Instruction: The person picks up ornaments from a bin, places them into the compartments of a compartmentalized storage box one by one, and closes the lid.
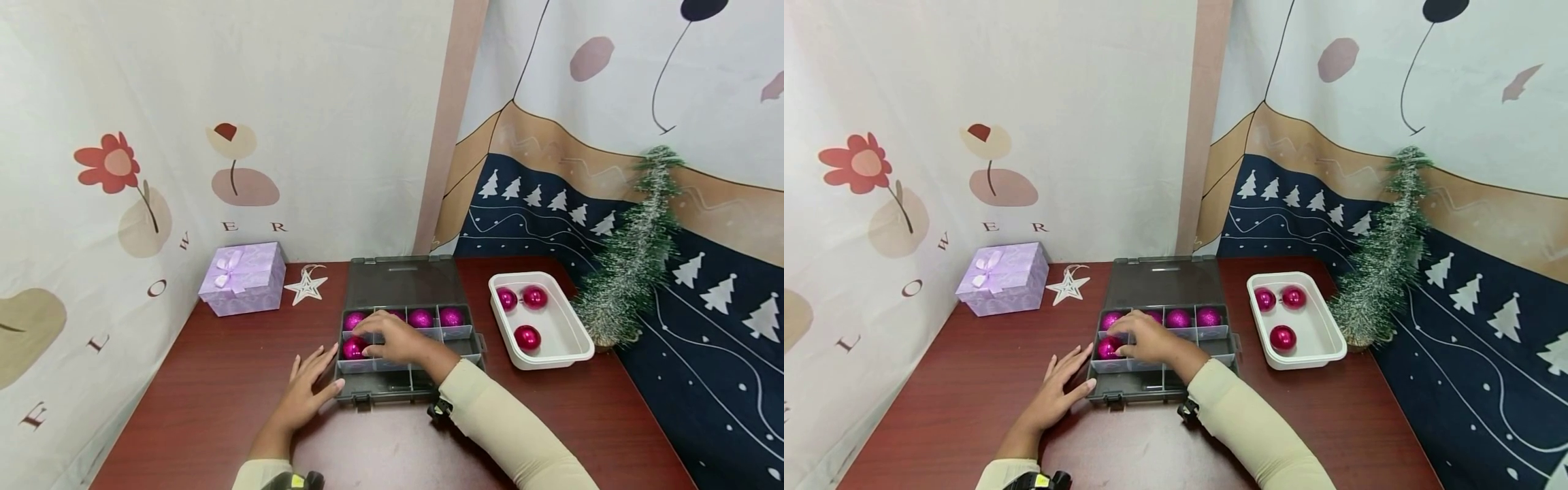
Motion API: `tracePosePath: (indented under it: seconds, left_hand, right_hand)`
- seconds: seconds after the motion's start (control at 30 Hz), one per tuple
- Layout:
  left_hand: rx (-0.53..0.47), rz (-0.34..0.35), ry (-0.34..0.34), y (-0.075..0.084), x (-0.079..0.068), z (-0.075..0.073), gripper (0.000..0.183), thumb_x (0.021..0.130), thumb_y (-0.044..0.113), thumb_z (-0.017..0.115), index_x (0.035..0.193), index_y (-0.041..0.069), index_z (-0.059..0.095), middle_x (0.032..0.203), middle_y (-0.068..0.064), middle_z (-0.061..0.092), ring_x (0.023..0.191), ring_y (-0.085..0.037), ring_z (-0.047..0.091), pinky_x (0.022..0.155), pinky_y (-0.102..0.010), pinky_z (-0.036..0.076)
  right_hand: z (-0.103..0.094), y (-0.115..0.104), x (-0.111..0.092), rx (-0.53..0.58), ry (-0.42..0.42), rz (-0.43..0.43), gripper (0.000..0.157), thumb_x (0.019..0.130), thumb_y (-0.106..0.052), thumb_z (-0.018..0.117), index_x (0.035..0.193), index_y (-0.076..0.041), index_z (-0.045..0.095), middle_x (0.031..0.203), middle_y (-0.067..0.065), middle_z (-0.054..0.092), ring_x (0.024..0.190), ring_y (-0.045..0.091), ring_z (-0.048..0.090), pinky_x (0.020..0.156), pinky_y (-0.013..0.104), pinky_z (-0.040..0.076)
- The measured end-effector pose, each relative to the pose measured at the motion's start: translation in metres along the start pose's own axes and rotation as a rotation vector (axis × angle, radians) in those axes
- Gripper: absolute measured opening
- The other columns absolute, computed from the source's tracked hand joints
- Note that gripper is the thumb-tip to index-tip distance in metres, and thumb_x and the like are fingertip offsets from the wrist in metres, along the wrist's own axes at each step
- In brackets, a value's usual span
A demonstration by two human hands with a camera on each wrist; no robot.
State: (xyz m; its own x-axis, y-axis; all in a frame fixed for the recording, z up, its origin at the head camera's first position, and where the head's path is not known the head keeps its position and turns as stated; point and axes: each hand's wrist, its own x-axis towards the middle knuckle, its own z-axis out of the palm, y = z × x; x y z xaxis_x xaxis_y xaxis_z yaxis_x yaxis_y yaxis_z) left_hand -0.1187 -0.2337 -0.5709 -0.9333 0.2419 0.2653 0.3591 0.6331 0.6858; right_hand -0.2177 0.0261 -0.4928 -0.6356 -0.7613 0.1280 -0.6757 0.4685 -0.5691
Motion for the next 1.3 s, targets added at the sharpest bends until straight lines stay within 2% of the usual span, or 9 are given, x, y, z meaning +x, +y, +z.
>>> tracePosePath:
  seconds: [0.17,0.4,0.53,0.9,1.03,1.1,1.17,1.23,1.3]
  left_hand:
    - [0.003,0.004,0.007,0.000,0.000,-0.001,0.071,0.097,0.032,0.076,0.162,0.012,0.055,0.161,-0.017,0.060,0.154,-0.054,0.045,0.124,-0.086,0.006]
    - [0.010,0.006,0.013,0.000,-0.001,-0.003,0.071,0.097,0.032,0.077,0.162,0.013,0.054,0.161,-0.016,0.061,0.154,-0.053,0.045,0.125,-0.086,0.006]
    - [0.012,0.011,0.019,-0.001,-0.001,-0.003,0.071,0.097,0.032,0.077,0.161,0.012,0.055,0.161,-0.017,0.060,0.154,-0.053,0.045,0.124,-0.086,0.007]
    - [-0.007,-0.008,0.005,-0.002,-0.002,0.000,0.071,0.098,0.033,0.076,0.162,0.014,0.054,0.162,-0.017,0.060,0.155,-0.053,0.044,0.125,-0.085,0.005]
    - [0.001,-0.003,0.012,-0.001,-0.002,0.001,0.071,0.097,0.033,0.077,0.162,0.014,0.055,0.161,-0.016,0.061,0.154,-0.053,0.045,0.124,-0.086,0.006]
    - [0.003,0.003,0.016,0.000,-0.002,0.000,0.071,0.097,0.033,0.076,0.162,0.014,0.055,0.161,-0.016,0.061,0.154,-0.053,0.045,0.124,-0.086,0.007]
    - [0.006,0.009,0.019,0.000,-0.001,0.000,0.071,0.097,0.033,0.076,0.162,0.014,0.055,0.161,-0.016,0.061,0.154,-0.053,0.045,0.124,-0.086,0.007]
    - [0.010,0.012,0.021,0.000,-0.001,0.000,0.071,0.097,0.033,0.076,0.162,0.014,0.055,0.160,-0.016,0.061,0.154,-0.053,0.046,0.124,-0.085,0.007]
    - [0.017,0.015,0.022,-0.001,-0.001,0.001,0.070,0.097,0.033,0.076,0.162,0.014,0.055,0.160,-0.017,0.061,0.153,-0.052,0.046,0.124,-0.086,0.008]
  right_hand:
    - [-0.010,-0.001,-0.008,0.048,0.064,0.010,0.039,0.101,-0.014,0.080,0.139,-0.008,0.074,0.147,0.010,0.071,0.145,0.032,0.060,0.129,0.062,0.040]
    - [-0.023,0.006,-0.028,0.104,0.197,0.008,0.037,0.098,-0.012,0.083,0.134,-0.005,0.076,0.142,0.011,0.073,0.137,0.032,0.065,0.115,0.054,0.056]
    - [-0.031,0.012,-0.042,0.161,0.263,0.013,0.037,0.096,-0.013,0.085,0.131,-0.007,0.078,0.137,0.009,0.074,0.135,0.031,0.067,0.113,0.052,0.058]
    - [-0.053,0.033,-0.095,0.217,0.437,0.063,0.036,0.093,-0.007,0.086,0.128,-0.003,0.079,0.132,0.012,0.077,0.129,0.033,0.071,0.114,0.052,0.058]
    - [-0.059,0.042,-0.114,0.250,0.491,0.082,0.032,0.095,-0.007,0.084,0.127,-0.006,0.079,0.132,0.013,0.076,0.127,0.035,0.070,0.113,0.044,0.059]
    - [-0.061,0.046,-0.123,0.288,0.511,0.092,0.032,0.096,-0.005,0.083,0.127,-0.005,0.078,0.132,0.014,0.076,0.124,0.036,0.069,0.105,0.036,0.061]
    - [-0.063,0.050,-0.131,0.311,0.523,0.113,0.032,0.096,-0.005,0.082,0.128,-0.004,0.078,0.133,0.015,0.075,0.122,0.032,0.069,0.101,0.033,0.061]
    - [-0.065,0.053,-0.139,0.312,0.529,0.133,0.032,0.097,-0.005,0.081,0.128,-0.003,0.077,0.133,0.015,0.074,0.122,0.025,0.067,0.098,0.035,0.061]
    - [-0.067,0.055,-0.147,0.292,0.532,0.165,0.031,0.098,-0.007,0.081,0.128,-0.006,0.078,0.134,0.014,0.074,0.122,0.014,0.065,0.101,0.037,0.061]
